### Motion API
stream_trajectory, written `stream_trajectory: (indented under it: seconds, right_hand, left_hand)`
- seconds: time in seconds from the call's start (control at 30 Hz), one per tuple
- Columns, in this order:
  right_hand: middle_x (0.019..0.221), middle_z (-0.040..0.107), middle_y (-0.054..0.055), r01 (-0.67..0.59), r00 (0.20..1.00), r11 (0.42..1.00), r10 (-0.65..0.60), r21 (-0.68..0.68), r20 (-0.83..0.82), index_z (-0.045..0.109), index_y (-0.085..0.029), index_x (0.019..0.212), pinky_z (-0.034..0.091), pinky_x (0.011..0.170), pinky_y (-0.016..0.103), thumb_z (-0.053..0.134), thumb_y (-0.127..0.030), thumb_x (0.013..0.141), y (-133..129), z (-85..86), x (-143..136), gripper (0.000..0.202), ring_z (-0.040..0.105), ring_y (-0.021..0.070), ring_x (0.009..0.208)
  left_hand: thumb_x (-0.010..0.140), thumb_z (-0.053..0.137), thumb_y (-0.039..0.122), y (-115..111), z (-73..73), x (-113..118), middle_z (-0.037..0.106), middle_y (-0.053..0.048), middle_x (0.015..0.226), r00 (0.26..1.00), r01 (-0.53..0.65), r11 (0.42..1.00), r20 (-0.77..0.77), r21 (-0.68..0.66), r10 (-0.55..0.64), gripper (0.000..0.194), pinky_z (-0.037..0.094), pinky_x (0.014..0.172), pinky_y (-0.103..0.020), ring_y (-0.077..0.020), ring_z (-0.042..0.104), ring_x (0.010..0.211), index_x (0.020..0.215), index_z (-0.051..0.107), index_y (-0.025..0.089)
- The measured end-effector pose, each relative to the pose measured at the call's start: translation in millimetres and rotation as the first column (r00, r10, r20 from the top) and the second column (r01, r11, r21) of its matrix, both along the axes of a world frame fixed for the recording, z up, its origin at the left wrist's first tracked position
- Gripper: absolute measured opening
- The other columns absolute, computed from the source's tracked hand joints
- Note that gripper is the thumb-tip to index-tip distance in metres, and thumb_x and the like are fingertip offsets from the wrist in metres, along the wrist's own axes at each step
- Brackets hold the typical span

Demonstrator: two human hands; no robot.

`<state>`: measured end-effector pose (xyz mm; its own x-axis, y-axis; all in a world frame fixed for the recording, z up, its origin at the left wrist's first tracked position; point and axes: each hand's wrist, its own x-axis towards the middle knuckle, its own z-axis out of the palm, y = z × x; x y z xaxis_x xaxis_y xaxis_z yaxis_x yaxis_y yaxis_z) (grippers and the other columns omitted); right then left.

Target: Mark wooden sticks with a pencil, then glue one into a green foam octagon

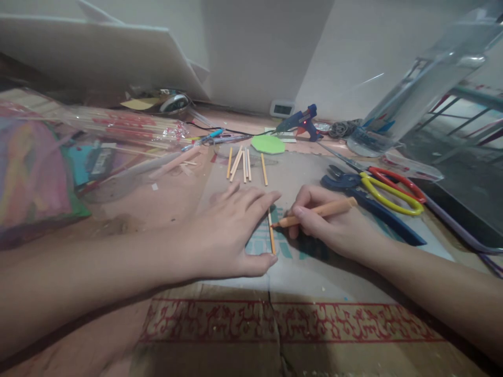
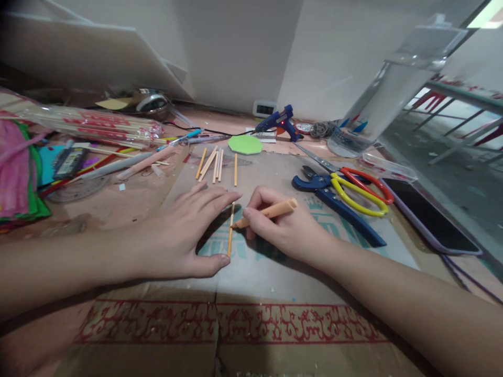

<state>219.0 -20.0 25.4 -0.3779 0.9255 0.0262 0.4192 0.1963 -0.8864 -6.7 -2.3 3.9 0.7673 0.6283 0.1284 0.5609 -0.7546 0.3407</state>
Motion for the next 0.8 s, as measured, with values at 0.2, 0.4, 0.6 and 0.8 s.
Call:
stream_trajectory:
  seconds: [0.2,0.4,0.6,0.8]
  right_hand:
    - [0.063,0.072,0.001,0.045,0.999,0.999,-0.045,0.024,-0.004,0.053,-0.023,0.079,0.045,0.052,0.024,0.058,-0.032,0.098,1.9,-2.6,0.3,0.022,0.065,0.0136,0.055]
    - [0.063,0.072,0.003,-0.046,0.999,0.997,0.045,-0.066,-0.021,0.052,-0.023,0.076,0.05,0.056,0.027,0.057,-0.039,0.096,-2.0,-3.8,1.5,0.026,0.066,0.0162,0.058]
    - [0.064,0.07,0.002,0.065,0.998,0.997,-0.066,0.034,0.023,0.054,-0.023,0.077,0.05,0.058,0.027,0.06,-0.039,0.095,3.5,-1.6,-2.8,0.025,0.064,0.0153,0.058]
    - [0.062,0.071,0.002,0.003,0.999,0.999,-0.004,-0.04,-0.032,0.053,-0.023,0.075,0.05,0.057,0.027,0.061,-0.041,0.095,0.2,-3.3,0.6,0.027,0.065,0.0159,0.058]
  left_hand:
    - [0.083,0.068,0.053,-0.9,-0.1,-0.1,0.046,-0.022,0.155,1.0,-0.008,1.0,0.03,-0.021,0.009,0.09,0.02,0.125,-0.068,-0.042,0.039,0.148,0.156,0.033,0.013]
    - [0.082,0.069,0.054,-1.7,1.0,0.9,0.045,-0.023,0.157,1.0,-0.015,0.999,0.002,-0.042,0.015,0.094,0.022,0.125,-0.068,-0.0412,0.038,0.149,0.157,0.033,0.011]
    - [0.082,0.07,0.054,-1.7,1.6,2.0,0.047,-0.022,0.155,1.0,-0.016,1.0,-0.002,-0.027,0.016,0.093,0.02,0.126,-0.067,-0.0404,0.041,0.147,0.156,0.035,0.01]
    - [0.081,0.07,0.054,-1.6,1.4,2.4,0.046,-0.023,0.155,1.0,-0.02,0.999,-0.007,-0.037,0.02,0.093,0.02,0.125,-0.069,-0.0424,0.039,0.148,0.156,0.035,0.01]
